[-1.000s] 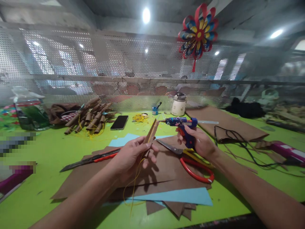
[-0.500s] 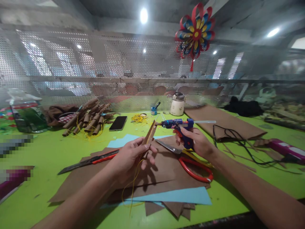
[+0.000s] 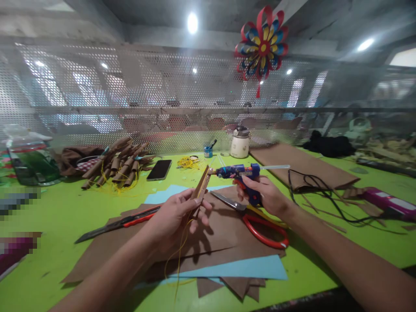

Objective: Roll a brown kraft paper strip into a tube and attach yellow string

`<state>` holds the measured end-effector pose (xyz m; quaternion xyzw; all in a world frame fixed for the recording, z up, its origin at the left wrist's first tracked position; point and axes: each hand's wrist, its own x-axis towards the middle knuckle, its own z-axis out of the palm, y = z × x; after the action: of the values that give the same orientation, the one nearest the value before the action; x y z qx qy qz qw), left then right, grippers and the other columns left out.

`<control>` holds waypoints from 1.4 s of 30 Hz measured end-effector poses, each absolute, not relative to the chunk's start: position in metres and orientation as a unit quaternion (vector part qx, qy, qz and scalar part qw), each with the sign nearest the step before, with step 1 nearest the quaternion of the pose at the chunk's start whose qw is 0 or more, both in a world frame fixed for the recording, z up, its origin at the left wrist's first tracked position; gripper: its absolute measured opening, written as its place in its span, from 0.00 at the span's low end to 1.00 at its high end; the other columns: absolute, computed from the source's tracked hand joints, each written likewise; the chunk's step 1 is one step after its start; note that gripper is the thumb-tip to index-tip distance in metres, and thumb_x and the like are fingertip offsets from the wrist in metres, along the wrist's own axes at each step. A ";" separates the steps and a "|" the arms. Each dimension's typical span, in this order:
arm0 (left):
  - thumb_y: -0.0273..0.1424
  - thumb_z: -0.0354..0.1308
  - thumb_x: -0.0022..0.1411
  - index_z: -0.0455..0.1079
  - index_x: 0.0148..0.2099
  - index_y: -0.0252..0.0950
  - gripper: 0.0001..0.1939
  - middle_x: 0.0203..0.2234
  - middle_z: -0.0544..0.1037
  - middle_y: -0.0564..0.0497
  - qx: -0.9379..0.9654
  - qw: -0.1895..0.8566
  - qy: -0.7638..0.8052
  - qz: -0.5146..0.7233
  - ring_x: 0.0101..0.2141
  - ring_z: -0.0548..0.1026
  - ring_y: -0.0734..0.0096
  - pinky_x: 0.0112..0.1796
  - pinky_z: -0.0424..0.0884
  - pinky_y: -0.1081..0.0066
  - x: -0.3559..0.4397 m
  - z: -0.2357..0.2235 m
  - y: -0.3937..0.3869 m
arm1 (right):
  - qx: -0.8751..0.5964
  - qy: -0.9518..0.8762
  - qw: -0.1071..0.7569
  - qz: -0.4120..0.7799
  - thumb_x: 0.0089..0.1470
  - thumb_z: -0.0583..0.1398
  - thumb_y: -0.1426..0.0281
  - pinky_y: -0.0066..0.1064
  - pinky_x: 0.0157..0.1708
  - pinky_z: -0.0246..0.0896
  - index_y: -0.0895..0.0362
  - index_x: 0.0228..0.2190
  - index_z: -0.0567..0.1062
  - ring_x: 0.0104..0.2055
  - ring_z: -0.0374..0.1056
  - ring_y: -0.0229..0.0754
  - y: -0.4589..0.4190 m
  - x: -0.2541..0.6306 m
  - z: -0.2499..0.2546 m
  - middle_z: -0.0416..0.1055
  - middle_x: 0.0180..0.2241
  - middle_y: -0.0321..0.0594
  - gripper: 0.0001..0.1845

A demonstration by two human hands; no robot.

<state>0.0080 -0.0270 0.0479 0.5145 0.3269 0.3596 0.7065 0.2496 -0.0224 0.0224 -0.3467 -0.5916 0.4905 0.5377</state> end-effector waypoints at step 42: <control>0.20 0.51 0.59 0.62 0.40 0.31 0.06 0.32 0.75 0.44 0.490 0.670 0.367 0.420 0.25 0.76 0.71 0.21 0.71 0.78 0.007 0.041 -0.015 | -0.632 -0.745 0.211 -0.005 0.44 0.61 0.60 0.29 0.32 0.56 0.59 0.31 0.75 0.33 0.64 0.43 0.021 0.297 -0.002 0.68 0.32 0.43 0.16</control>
<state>0.0067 -0.0150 0.0410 0.4900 0.3674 0.4196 0.6700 0.2967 0.0209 -0.0018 -0.6323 -0.7453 -0.0050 0.2114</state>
